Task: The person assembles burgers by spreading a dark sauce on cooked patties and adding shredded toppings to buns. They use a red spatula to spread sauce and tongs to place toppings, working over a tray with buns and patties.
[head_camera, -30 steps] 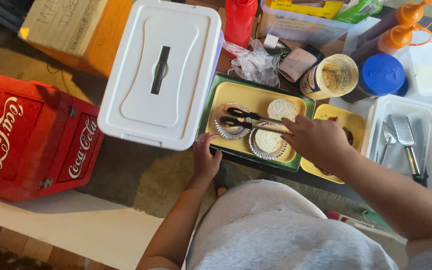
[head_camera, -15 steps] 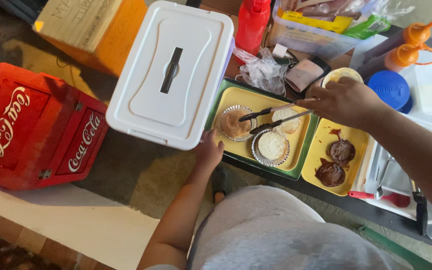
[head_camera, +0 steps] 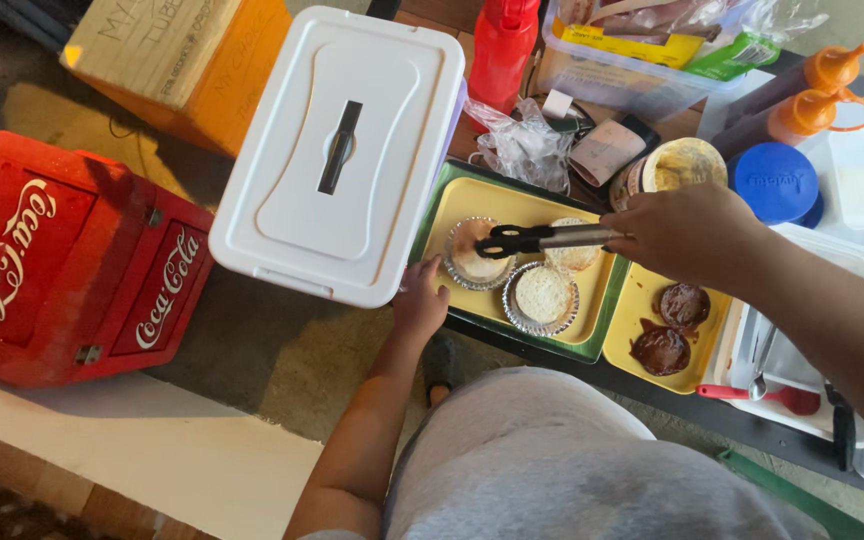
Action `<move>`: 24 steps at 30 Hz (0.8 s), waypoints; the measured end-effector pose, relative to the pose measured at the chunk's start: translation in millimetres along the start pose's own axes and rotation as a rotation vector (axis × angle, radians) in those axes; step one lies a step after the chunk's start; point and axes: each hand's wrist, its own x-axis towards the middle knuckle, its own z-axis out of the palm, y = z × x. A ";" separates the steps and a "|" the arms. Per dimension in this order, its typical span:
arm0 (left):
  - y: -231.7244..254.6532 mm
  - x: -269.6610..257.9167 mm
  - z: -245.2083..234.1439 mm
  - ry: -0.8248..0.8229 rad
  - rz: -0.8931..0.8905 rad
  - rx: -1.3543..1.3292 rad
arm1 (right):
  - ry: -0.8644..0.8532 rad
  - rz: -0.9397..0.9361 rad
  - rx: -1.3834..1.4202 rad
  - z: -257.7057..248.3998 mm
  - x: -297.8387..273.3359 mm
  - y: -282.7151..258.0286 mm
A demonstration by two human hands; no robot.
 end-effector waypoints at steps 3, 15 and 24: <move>3.3 -2.8 -4.3 0.000 -0.004 0.004 | -0.081 0.117 0.196 -1.6 1.9 3.9; 7.7 -8.1 -10.0 -0.041 0.022 -0.066 | -0.447 0.075 0.407 2.6 129.9 100.7; 7.2 -13.9 -9.9 -0.063 0.042 -0.001 | -0.296 0.069 -0.007 -11.0 161.2 112.0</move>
